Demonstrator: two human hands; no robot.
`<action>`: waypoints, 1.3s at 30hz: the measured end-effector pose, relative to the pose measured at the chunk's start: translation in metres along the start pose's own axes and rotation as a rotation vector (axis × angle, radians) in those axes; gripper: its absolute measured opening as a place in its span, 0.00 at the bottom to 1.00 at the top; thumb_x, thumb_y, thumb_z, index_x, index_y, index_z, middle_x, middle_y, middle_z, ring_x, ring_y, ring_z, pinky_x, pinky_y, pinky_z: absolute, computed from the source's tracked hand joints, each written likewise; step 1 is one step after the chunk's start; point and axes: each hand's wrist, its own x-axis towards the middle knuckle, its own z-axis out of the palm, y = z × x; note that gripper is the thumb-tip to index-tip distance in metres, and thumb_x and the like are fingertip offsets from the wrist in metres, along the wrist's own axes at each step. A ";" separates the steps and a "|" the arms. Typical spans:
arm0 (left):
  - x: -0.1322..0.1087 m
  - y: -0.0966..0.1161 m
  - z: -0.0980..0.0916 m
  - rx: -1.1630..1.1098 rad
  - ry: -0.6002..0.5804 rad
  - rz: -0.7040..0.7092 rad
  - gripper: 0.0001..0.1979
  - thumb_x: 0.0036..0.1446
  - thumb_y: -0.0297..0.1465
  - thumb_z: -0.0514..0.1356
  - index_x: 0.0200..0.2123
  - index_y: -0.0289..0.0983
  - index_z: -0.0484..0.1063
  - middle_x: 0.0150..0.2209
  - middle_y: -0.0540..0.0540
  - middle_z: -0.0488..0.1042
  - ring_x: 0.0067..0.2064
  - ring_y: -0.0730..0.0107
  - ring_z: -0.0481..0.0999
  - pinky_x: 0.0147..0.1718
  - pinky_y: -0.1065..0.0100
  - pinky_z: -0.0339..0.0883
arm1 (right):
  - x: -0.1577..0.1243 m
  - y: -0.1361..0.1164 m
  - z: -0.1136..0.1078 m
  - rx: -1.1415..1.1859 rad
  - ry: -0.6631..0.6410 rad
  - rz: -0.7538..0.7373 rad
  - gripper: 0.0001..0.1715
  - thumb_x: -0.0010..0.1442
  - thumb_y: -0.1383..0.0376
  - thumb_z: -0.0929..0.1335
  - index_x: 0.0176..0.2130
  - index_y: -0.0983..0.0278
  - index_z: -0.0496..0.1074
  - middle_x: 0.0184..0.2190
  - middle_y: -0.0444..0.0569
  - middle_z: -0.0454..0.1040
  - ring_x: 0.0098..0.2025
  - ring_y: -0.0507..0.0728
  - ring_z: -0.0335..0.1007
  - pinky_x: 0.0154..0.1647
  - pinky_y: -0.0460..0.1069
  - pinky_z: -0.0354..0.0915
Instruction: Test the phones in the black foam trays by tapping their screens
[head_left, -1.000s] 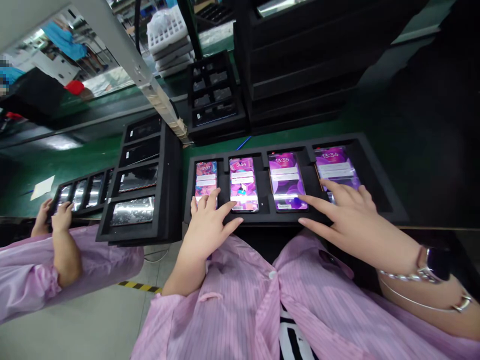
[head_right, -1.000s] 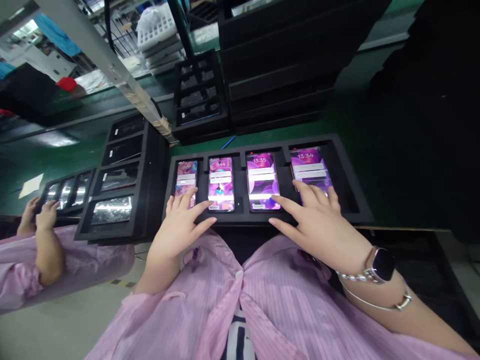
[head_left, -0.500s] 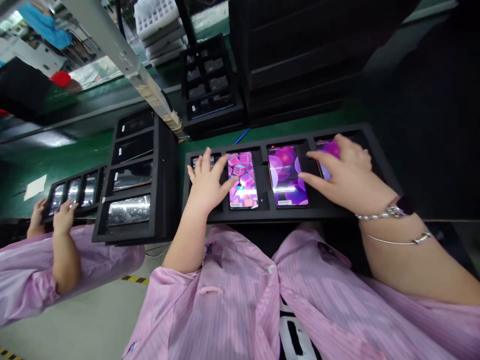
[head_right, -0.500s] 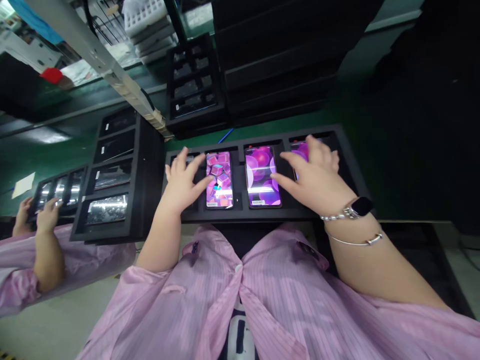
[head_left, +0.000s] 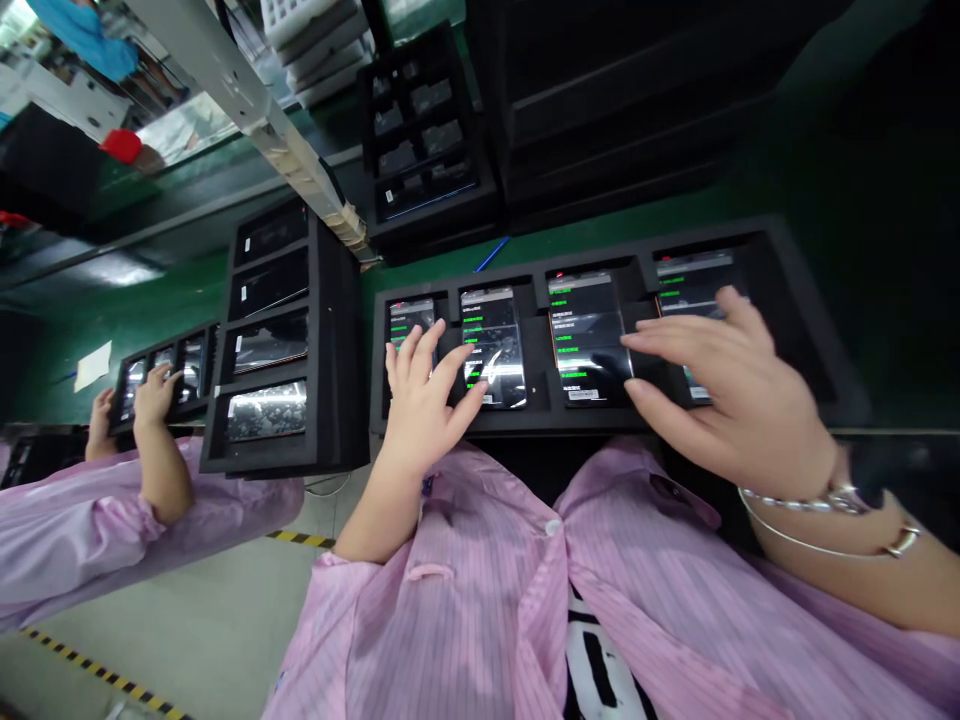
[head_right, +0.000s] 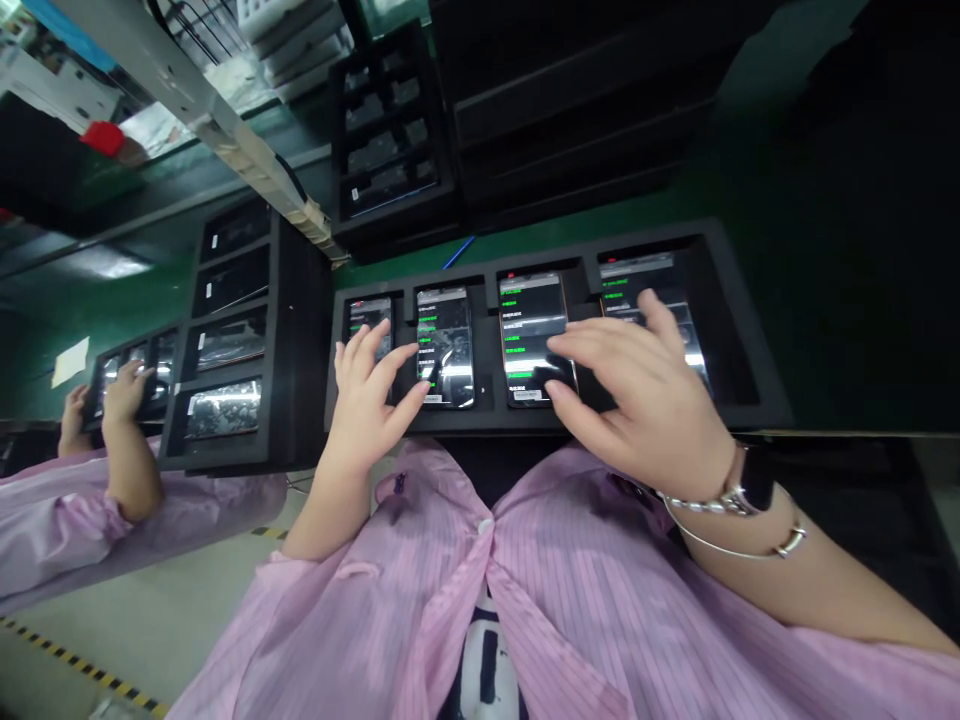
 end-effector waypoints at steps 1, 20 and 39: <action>-0.001 -0.001 0.003 0.003 -0.024 -0.008 0.21 0.68 0.43 0.60 0.61 0.45 0.73 0.73 0.41 0.61 0.76 0.47 0.53 0.75 0.39 0.39 | -0.002 0.003 0.005 0.002 -0.044 0.029 0.20 0.68 0.57 0.67 0.58 0.53 0.74 0.47 0.48 0.81 0.55 0.66 0.78 0.75 0.73 0.52; 0.066 -0.027 -0.012 0.078 -0.030 -0.131 0.41 0.64 0.56 0.61 0.74 0.47 0.58 0.79 0.39 0.41 0.78 0.29 0.43 0.71 0.24 0.37 | 0.027 0.069 0.003 -0.281 -0.173 0.391 0.40 0.66 0.41 0.68 0.67 0.60 0.70 0.76 0.70 0.44 0.74 0.91 0.42 0.61 0.91 0.39; -0.009 -0.020 -0.007 -0.102 0.094 -0.030 0.36 0.68 0.50 0.60 0.73 0.46 0.55 0.78 0.35 0.43 0.78 0.42 0.46 0.74 0.36 0.43 | -0.013 0.012 0.009 -0.087 -0.223 0.161 0.33 0.70 0.47 0.63 0.65 0.61 0.67 0.68 0.61 0.66 0.73 0.76 0.56 0.72 0.81 0.44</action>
